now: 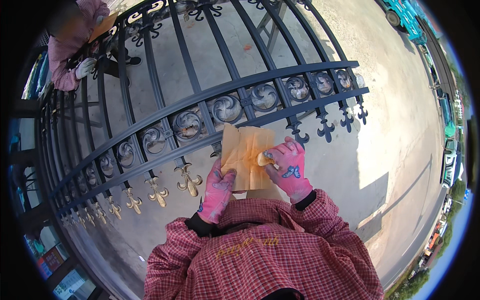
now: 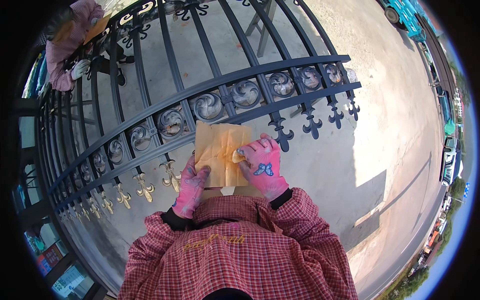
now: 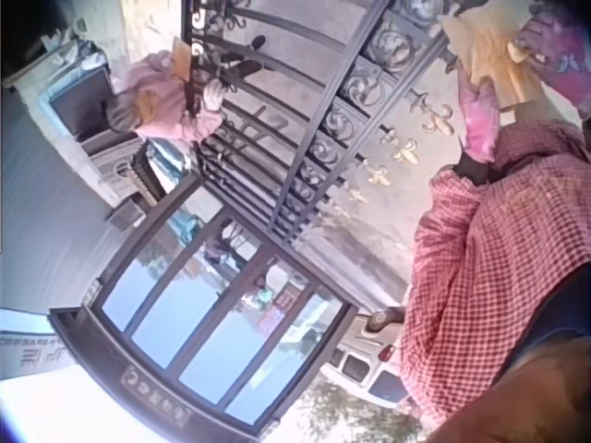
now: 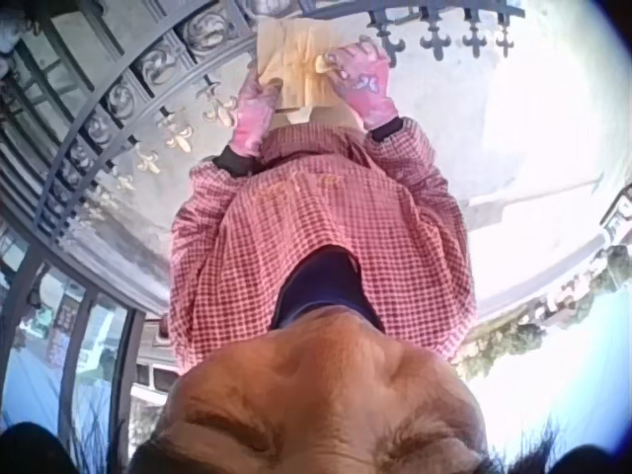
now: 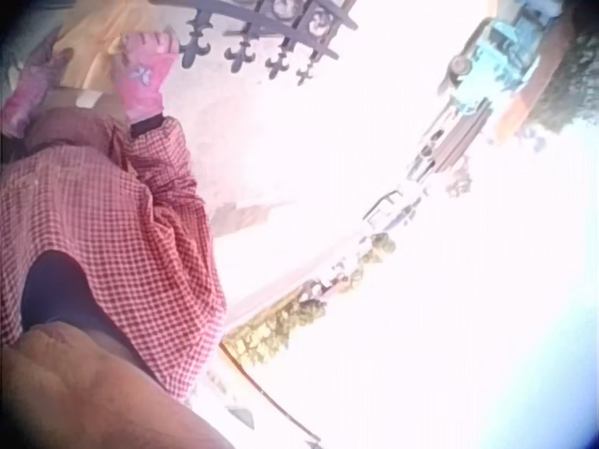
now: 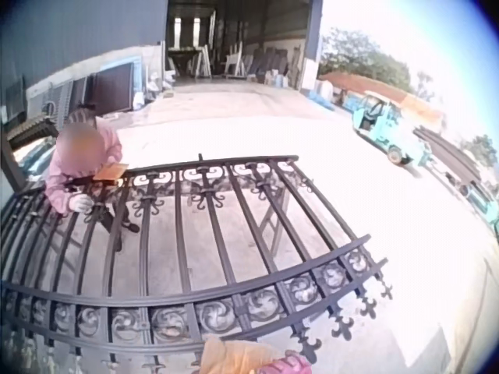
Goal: The person applies gold paint to decorative fleur-de-lis elements on a black metal gate using a small sponge applicator. They repeatedly dip the sponge into a small container of paint and carefully rub it onto the ornamental details while holding a paper sheet in the other hand.
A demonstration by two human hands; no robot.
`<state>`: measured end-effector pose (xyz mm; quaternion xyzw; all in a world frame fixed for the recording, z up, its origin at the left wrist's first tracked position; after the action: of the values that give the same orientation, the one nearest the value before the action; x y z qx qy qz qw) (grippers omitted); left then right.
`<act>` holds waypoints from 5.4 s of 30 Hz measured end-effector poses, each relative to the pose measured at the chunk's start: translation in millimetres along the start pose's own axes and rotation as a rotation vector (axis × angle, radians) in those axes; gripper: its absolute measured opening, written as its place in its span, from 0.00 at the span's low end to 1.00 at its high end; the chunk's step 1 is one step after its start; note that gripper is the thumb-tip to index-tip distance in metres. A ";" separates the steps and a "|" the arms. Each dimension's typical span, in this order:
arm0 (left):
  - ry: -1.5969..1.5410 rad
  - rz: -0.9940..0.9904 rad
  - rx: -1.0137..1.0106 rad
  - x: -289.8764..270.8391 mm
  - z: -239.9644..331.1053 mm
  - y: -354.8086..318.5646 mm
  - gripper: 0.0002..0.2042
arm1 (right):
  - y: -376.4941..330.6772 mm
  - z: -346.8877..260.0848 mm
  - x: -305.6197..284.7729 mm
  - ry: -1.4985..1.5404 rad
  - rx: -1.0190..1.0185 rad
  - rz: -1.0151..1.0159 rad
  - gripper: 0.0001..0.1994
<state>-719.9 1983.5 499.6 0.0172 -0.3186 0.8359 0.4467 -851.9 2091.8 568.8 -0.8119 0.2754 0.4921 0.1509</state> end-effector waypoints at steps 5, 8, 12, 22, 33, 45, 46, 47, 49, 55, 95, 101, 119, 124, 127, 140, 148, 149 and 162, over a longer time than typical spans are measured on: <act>0.028 0.062 -0.001 46.5 -2.2 17.9 0.20 | -8.9 35.7 -14.6 0.105 -0.043 -0.038 0.18; -0.031 0.168 0.000 43.6 2.8 25.0 0.20 | -26.6 126.4 -32.8 0.026 0.198 0.099 0.17; 0.012 0.194 0.021 38.8 -0.2 30.7 0.21 | -38.6 196.2 1.1 -0.021 0.370 0.073 0.16; -0.003 0.214 -0.073 33.1 0.4 35.9 0.21 | -74.9 192.6 13.7 -0.061 0.300 0.052 0.14; -0.008 0.187 -0.063 17.2 0.2 33.9 0.22 | -46.4 186.7 4.7 -0.035 0.203 0.092 0.13; 0.016 0.197 -0.035 -7.1 -2.7 33.0 0.23 | -43.8 244.8 1.0 -0.213 0.379 0.051 0.12; 0.025 0.202 -0.019 -11.5 -4.2 32.4 0.24 | -47.0 250.9 -3.2 -0.159 0.440 0.088 0.12; -0.003 0.192 -0.035 -8.6 -3.1 32.7 0.24 | -44.0 232.8 0.8 -0.150 0.355 0.077 0.13; -0.057 0.174 -0.067 -0.2 2.5 32.7 0.24 | -44.0 211.2 20.5 -0.206 0.232 -0.020 0.14; -0.025 0.193 -0.098 -1.3 8.4 29.3 0.21 | -39.7 149.9 48.2 -0.119 0.238 0.041 0.17; 0.012 0.261 -0.023 -16.4 15.5 30.1 0.21 | -1.2 228.6 13.7 -0.146 0.383 0.206 0.14; -0.007 0.249 -0.015 -15.7 13.7 30.8 0.21 | -3.4 230.2 19.8 -0.106 0.389 0.186 0.12; -0.044 0.269 -0.072 -14.4 11.3 23.2 0.20 | 16.0 135.1 32.9 -0.067 0.130 0.200 0.15; 0.044 0.278 -0.026 -25.4 4.9 24.7 0.19 | 2.6 145.5 52.0 -0.118 0.183 0.049 0.13; -0.047 0.246 -0.073 -11.4 14.0 21.3 0.20 | 2.6 135.0 49.2 -0.129 0.166 0.040 0.12; 0.033 0.196 -0.030 -20.8 5.7 22.4 0.20 | -56.6 215.0 -1.6 -0.141 0.506 0.185 0.14; -0.041 0.108 -0.134 -5.4 -7.8 19.5 0.24 | -113.5 196.0 13.0 -0.015 0.612 0.201 0.15; -0.038 0.085 -0.132 -1.4 -10.5 20.4 0.24 | -107.0 181.2 2.9 -0.002 0.543 0.254 0.15; 0.084 -0.030 -0.067 88.6 -14.3 19.8 0.21 | -24.5 61.7 -34.8 0.036 0.003 0.013 0.20</act>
<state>-784.4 2048.6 505.7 -0.0282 -0.3268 0.8181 0.4724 -894.1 2153.7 569.8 -0.8186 0.2841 0.4780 0.1442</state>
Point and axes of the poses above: each hand's wrist, its own y-axis towards the middle knuckle, its own x-axis out of the palm, z = x × y, the point moved 10 cm from there along y, towards the middle knuckle
